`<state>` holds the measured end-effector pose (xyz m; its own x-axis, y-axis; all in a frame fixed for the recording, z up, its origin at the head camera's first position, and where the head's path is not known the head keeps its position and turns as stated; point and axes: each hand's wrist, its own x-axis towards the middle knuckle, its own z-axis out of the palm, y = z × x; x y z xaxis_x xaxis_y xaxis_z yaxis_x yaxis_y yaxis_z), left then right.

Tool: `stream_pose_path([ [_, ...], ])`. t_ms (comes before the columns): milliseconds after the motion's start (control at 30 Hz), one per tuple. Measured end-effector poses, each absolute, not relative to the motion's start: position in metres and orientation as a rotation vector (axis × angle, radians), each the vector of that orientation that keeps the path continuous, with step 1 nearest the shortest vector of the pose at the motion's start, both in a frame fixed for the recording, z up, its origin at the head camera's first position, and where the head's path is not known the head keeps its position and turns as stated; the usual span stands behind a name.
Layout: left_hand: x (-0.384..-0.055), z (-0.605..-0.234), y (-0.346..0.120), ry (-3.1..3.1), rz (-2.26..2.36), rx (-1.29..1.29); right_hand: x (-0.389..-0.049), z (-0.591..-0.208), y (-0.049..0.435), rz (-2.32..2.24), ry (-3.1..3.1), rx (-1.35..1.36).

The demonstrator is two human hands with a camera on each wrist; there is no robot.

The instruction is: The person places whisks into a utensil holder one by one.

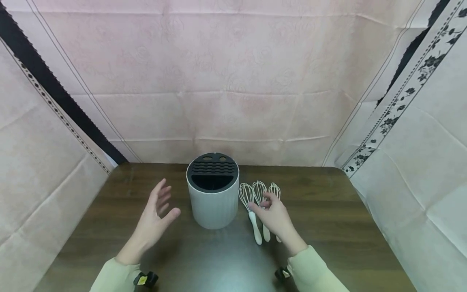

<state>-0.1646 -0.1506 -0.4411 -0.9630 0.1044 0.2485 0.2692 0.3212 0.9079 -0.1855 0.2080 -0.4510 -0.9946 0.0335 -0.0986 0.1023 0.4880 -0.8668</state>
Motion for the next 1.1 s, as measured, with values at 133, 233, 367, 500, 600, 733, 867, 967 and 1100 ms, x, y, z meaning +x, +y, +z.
stream_pose_path([
  [133,-0.169,-0.441,-0.143,-2.392,-1.781,-0.365,-0.189,-0.457,0.204,-1.576,2.597,0.152],
  [233,-0.173,-0.441,-0.139,-2.359,-1.83,-0.375,-0.191,-0.462,0.202,-1.567,2.596,0.168],
  [367,-0.178,-0.44,-0.133,-2.296,-1.909,-0.376,-0.193,-0.469,0.2,-1.471,2.67,0.152],
  [500,-0.184,-0.437,-0.127,-2.227,-1.987,-0.376,-0.198,-0.476,0.197,-1.367,2.759,0.138],
  [600,-0.188,-0.434,-0.123,-2.194,-2.012,-0.386,-0.2,-0.478,0.195,-1.339,2.792,0.128],
  [733,-0.193,-0.427,-0.117,-2.155,-2.03,-0.41,-0.201,-0.479,0.193,-1.313,2.83,0.116],
  [867,-0.193,-0.415,-0.111,-2.123,-2.046,-0.458,-0.199,-0.481,0.19,-1.265,2.886,0.103],
  [967,-0.19,-0.402,-0.107,-2.14,-2.017,-0.487,-0.199,-0.484,0.188,-1.182,2.944,0.073],
  [1100,-0.192,-0.399,-0.104,-2.175,-1.941,-0.519,-0.201,-0.486,0.186,-1.097,3.006,0.042],
])
